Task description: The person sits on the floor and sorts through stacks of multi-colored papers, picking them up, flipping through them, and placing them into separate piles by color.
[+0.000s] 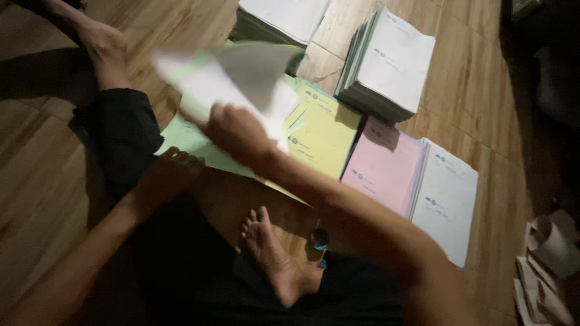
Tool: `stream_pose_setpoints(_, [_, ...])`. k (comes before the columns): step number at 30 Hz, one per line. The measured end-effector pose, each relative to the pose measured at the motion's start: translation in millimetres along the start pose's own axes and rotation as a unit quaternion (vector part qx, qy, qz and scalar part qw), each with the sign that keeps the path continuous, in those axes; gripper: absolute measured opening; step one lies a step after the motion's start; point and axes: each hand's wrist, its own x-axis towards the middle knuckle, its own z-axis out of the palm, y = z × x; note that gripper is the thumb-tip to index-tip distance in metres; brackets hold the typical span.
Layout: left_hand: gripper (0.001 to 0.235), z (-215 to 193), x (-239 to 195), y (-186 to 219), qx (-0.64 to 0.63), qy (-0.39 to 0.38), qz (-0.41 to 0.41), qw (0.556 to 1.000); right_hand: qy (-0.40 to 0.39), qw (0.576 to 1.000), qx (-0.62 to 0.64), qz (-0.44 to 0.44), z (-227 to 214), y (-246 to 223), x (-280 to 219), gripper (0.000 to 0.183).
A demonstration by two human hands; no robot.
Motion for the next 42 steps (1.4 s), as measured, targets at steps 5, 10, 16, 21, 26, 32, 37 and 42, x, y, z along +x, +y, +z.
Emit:
stream_pose_setpoints(5, [0.008,5,-3,11,0.022,0.015,-0.047,0.999,-0.098,0.990,0.095,-0.037,62,-36,-13,0.006])
stream_pose_setpoints(10, [0.005,20,-3,1,-0.109,-0.005,-0.091,0.990,-0.103,0.963,0.247,0.002,90,-22,-29,0.009])
stream_pose_setpoints(16, [0.019,-4,19,-16,-0.148,-0.073,-0.121,0.979,-0.049,0.981,0.185,-0.015,71,-6,-26,0.028])
stream_pose_setpoints(21, [0.023,-76,45,-5,-0.087,0.049,-0.122,0.988,-0.063,0.966,0.229,0.102,70,-16,-20,0.019])
stream_pose_setpoints(26, [0.037,-150,89,73,-0.176,0.041,-0.310,0.933,-0.138,0.807,0.345,0.458,27,26,-30,0.033])
stream_pose_setpoints(32, [0.038,7,104,250,-0.389,0.102,-0.080,0.912,0.091,0.714,0.618,0.318,-34,183,-174,0.018])
stream_pose_setpoints(37, [0.005,-63,181,346,-0.239,0.215,0.087,0.943,0.079,0.674,0.595,0.430,-94,242,-305,0.023])
stream_pose_setpoints(42, [0.017,-113,252,427,-0.308,0.214,0.153,0.914,0.014,0.661,0.532,0.530,-94,309,-418,0.026])
